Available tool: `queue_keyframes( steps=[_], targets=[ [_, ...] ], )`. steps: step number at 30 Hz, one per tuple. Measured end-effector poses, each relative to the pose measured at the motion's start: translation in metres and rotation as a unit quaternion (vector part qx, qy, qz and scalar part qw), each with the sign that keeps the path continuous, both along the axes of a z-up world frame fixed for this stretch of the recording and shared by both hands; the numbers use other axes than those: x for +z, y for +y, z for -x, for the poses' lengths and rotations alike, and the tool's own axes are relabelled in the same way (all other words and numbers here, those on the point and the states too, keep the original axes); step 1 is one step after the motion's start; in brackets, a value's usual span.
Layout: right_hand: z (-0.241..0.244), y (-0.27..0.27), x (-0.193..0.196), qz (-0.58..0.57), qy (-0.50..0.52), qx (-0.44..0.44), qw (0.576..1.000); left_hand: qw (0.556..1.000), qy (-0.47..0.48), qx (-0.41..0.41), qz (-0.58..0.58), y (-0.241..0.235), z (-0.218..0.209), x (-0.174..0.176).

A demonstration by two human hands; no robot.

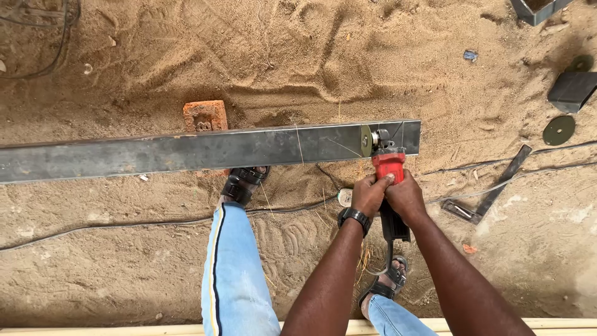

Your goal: The person kneels on sandy ground and uses a try square and a marker to scribe a cutting line across a square steel tube. They then use a red angle grinder to cut along the marked line, producing sparks, repositioning the tube between cuts.

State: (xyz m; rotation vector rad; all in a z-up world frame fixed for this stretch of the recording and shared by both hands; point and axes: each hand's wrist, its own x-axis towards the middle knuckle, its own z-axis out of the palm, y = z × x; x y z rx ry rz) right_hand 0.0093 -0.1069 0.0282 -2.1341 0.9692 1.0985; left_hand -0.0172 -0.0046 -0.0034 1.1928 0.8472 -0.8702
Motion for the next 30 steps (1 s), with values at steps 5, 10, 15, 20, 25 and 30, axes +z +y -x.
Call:
queue_keyframes(
  steps=[5,10,15,20,25,30],
  targets=[
    [0.02,-0.004,-0.001,0.002,0.014,0.005,1.0,0.999,0.018,-0.046,-0.014,0.003,0.01,0.016],
    [0.025,0.004,0.009,0.008,0.02,-0.007,1.0,0.999,0.038,-0.018,0.004,0.005,0.019,0.019],
    [0.021,0.01,0.016,0.01,0.019,-0.016,1.0,0.999,0.038,-0.026,0.005,0.008,0.018,0.017],
    [0.026,0.0,0.002,0.009,0.018,-0.016,1.0,0.999,0.035,0.002,0.02,0.005,0.017,0.019],
    [0.02,0.004,0.005,0.01,0.014,-0.005,1.0,0.999,0.025,-0.03,0.005,0.005,0.016,0.008],
    [0.021,0.001,-0.001,0.023,0.031,-0.007,0.999,0.999,0.041,-0.015,0.025,0.004,0.016,0.006]
  ],
)
